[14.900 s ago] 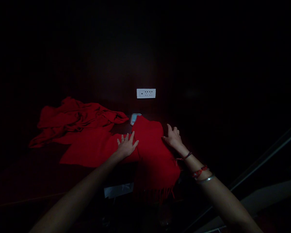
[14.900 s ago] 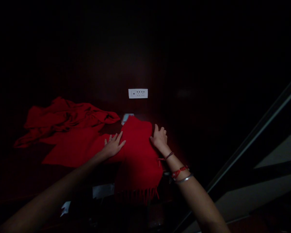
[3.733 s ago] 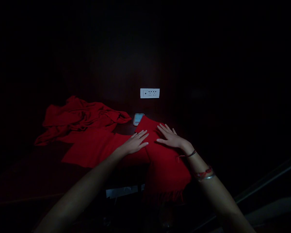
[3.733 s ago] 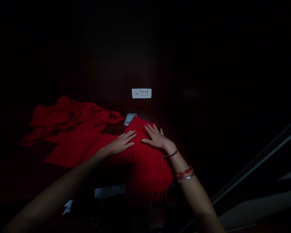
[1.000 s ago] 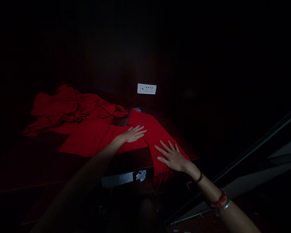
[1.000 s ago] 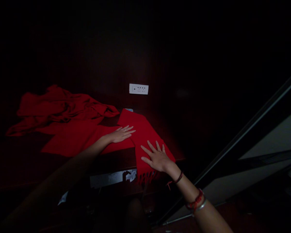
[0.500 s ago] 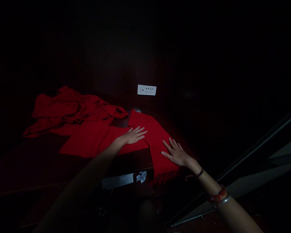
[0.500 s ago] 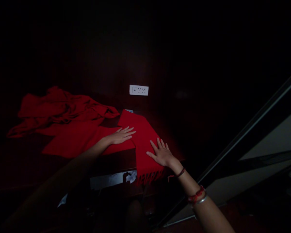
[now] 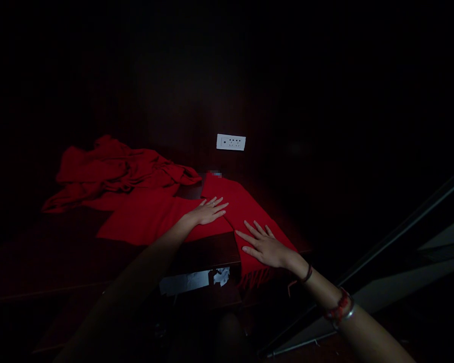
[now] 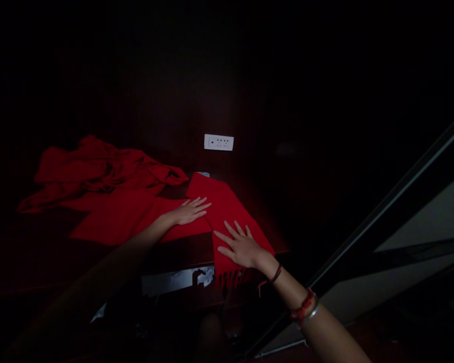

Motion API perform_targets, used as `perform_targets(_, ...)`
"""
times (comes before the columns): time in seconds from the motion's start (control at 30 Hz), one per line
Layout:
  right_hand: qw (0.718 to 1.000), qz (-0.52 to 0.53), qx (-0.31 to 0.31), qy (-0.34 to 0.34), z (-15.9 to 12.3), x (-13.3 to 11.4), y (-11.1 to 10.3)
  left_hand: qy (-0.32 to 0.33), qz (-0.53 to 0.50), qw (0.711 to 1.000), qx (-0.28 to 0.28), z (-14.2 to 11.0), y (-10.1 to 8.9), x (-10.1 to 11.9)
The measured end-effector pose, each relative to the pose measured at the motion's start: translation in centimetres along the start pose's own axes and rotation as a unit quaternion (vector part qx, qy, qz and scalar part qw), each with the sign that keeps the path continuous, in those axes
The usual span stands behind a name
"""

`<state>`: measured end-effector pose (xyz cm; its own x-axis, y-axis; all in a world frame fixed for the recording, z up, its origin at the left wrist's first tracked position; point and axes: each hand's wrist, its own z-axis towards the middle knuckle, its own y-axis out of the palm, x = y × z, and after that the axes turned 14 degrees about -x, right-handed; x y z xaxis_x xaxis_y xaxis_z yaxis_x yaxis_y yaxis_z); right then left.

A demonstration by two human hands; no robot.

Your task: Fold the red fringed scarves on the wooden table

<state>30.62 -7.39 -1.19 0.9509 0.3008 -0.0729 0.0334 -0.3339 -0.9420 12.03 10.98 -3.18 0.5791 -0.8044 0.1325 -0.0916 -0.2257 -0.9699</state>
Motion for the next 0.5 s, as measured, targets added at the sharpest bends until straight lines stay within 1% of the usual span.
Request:
perform_targets(0.1, 1.000, 0.010, -0.019, 0.000, -0.5, 0.5, 0.2, 0.003, 0.003, 1.000, 0.001, 0.2, 0.1, -0.2)
perform_targets(0.2, 0.999, 0.019, -0.036, -0.023, -0.9, 0.6, -0.3, 0.002, 0.001, 1.000, 0.004, 0.4, 0.2, -0.3)
perform_targets(0.33, 0.998, 0.015, 0.008, -0.056, -0.4, -0.3, -0.9, 0.000, 0.003, 1.000, 0.001, 0.3, 0.2, -0.3)
perform_targets(0.37, 0.998, 0.015, 0.010, -0.059, -0.2, -0.4, -0.8, 0.002, 0.005, 1.000, 0.003, 0.3, 0.3, -0.4)
perform_targets(0.5, 0.997, 0.036, -0.024, -0.057, -0.3, -0.2, -0.7, 0.005, 0.012, 1.000, 0.009, 0.4, 0.4, -0.6)
